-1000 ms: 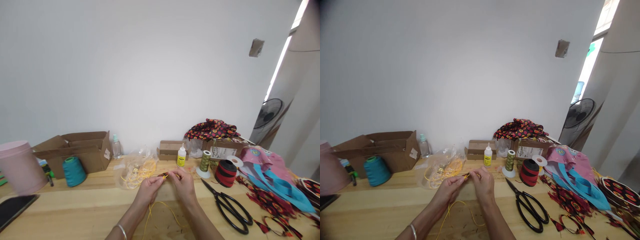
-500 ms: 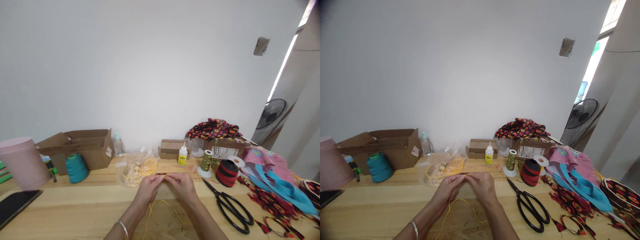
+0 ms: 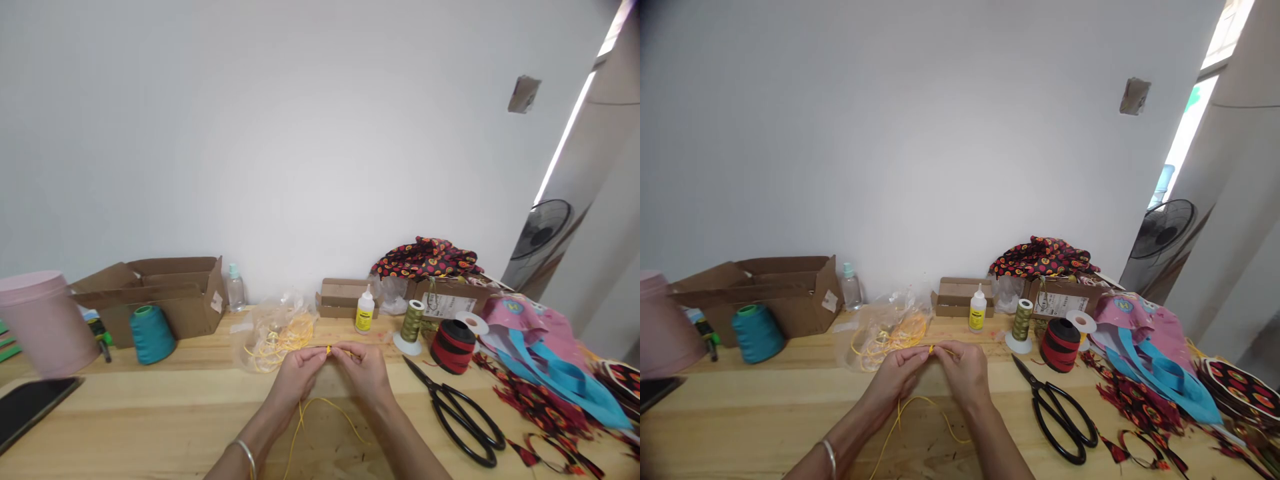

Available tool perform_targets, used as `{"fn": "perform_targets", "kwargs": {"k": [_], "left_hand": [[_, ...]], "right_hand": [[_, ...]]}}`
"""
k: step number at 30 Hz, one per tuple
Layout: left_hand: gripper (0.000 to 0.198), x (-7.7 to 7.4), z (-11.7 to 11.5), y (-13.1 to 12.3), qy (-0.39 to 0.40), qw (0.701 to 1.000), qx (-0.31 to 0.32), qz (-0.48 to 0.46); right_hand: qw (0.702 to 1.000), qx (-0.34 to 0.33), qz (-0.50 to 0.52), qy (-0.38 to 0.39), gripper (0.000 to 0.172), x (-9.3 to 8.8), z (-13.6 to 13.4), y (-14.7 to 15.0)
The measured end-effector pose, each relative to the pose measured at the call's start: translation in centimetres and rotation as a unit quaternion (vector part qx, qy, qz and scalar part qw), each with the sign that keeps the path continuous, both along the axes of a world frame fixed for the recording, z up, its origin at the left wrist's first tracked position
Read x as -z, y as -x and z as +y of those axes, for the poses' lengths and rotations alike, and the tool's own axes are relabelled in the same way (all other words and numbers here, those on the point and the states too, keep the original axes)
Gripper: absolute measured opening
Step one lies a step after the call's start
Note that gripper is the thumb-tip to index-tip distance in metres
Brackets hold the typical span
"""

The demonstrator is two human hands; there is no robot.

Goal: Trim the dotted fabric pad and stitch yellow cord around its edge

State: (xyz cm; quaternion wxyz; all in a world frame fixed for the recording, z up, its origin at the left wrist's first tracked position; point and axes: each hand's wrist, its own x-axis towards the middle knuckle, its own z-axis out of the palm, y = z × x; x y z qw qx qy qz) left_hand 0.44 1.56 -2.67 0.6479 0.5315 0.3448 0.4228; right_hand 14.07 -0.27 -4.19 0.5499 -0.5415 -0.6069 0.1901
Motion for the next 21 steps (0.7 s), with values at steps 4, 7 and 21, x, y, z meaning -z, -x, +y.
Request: {"fn": "perform_targets", "kwargs": {"k": [4, 7, 21], "left_hand": [[0.026, -0.3, -0.1, 0.0, -0.007, 1.0, 0.004, 0.009], [0.025, 0.0, 0.1, 0.1, -0.035, 0.999, 0.013, 0.006], [0.022, 1.3, 0.4, -0.3, -0.03, 0.999, 0.007, 0.007]], "right_hand": [[1.0, -0.002, 0.001, -0.007, 0.018, -0.3, -0.2, 0.2], [1.0, -0.009, -0.002, -0.003, 0.019, -0.3, -0.3, 0.3], [0.998, -0.01, 0.058, 0.024, 0.016, -0.5, -0.1, 0.4]]}}
